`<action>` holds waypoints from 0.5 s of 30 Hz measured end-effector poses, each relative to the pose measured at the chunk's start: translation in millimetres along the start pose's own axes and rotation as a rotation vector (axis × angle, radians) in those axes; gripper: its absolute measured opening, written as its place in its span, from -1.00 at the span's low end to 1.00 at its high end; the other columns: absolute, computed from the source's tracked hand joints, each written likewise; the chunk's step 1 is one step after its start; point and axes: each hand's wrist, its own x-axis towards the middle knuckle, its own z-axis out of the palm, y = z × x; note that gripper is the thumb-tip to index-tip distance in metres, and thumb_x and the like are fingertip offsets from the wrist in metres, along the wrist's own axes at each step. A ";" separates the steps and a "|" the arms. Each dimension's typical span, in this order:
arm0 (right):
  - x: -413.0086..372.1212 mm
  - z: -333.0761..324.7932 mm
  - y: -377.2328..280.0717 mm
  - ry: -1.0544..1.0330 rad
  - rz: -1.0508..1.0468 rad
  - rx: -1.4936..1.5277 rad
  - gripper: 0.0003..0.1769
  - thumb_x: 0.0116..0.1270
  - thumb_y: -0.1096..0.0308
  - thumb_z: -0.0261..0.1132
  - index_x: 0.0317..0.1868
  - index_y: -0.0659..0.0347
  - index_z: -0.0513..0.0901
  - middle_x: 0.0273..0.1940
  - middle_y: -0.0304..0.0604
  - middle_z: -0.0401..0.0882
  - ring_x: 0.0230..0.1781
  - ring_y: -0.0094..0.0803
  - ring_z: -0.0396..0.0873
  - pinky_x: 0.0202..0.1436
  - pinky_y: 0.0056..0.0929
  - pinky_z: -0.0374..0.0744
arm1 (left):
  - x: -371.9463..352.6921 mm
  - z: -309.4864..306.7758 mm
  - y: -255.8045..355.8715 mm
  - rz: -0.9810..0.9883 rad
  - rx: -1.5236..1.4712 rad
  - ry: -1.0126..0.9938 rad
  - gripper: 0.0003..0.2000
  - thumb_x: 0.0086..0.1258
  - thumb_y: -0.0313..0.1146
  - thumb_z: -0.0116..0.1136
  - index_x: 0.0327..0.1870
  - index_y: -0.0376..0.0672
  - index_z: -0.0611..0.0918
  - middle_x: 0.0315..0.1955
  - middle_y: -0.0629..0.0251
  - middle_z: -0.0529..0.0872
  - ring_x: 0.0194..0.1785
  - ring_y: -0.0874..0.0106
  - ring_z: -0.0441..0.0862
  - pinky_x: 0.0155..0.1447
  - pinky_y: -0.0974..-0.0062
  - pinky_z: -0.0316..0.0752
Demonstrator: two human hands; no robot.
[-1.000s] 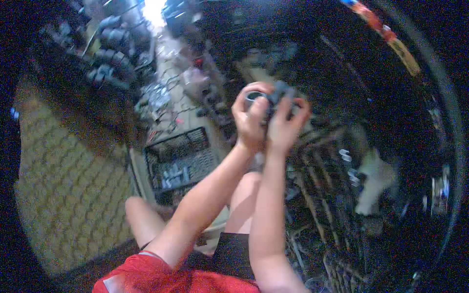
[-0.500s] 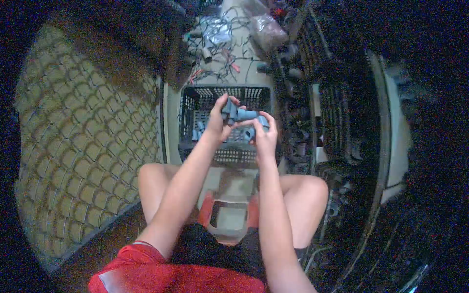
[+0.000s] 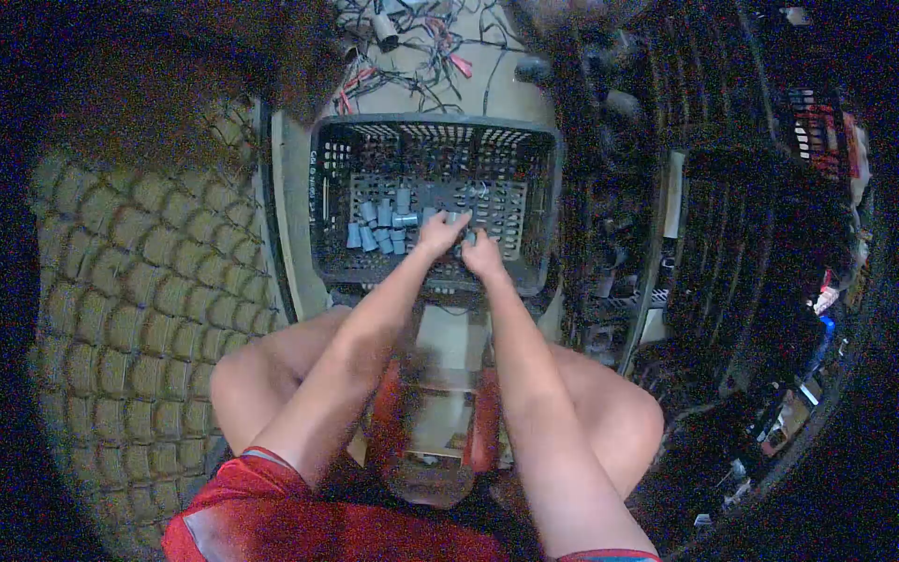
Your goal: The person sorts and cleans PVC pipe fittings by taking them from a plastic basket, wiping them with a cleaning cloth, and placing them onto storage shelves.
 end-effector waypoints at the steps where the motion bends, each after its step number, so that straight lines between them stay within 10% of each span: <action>1: 8.6 7.3 6.6 -0.008 0.008 0.004 -0.39 0.27 0.11 0.18 0.28 0.23 0.47 0.12 0.36 0.54 0.19 0.22 0.49 0.31 -0.02 0.41 | 2.5 -0.1 -0.5 0.150 0.235 0.072 -0.39 0.18 0.17 0.31 0.00 -0.26 0.65 -0.11 -0.01 0.71 -0.11 -0.03 0.69 -0.01 0.08 0.62; 7: -2.7 1.5 3.5 0.262 -0.054 -0.466 -0.39 0.17 0.23 0.27 0.28 0.08 0.52 0.26 0.30 0.37 0.30 0.20 0.28 0.40 0.03 0.28 | -18.9 -18.4 21.2 0.306 0.595 0.280 -0.52 0.30 -0.03 0.24 0.04 -0.26 0.56 -0.28 -0.12 0.71 -0.13 -0.06 0.71 -0.03 0.03 0.61; 15: 17.0 -2.5 16.8 -0.031 -0.253 0.106 -0.30 0.22 0.18 0.38 0.37 0.10 0.41 0.39 0.26 0.21 0.44 0.12 0.19 0.50 -0.11 0.20 | 4.6 -27.4 0.2 0.429 0.737 0.155 -0.59 0.35 -0.41 0.05 0.24 -0.14 0.47 0.05 -0.05 0.58 -0.04 0.02 0.68 -0.03 0.04 0.62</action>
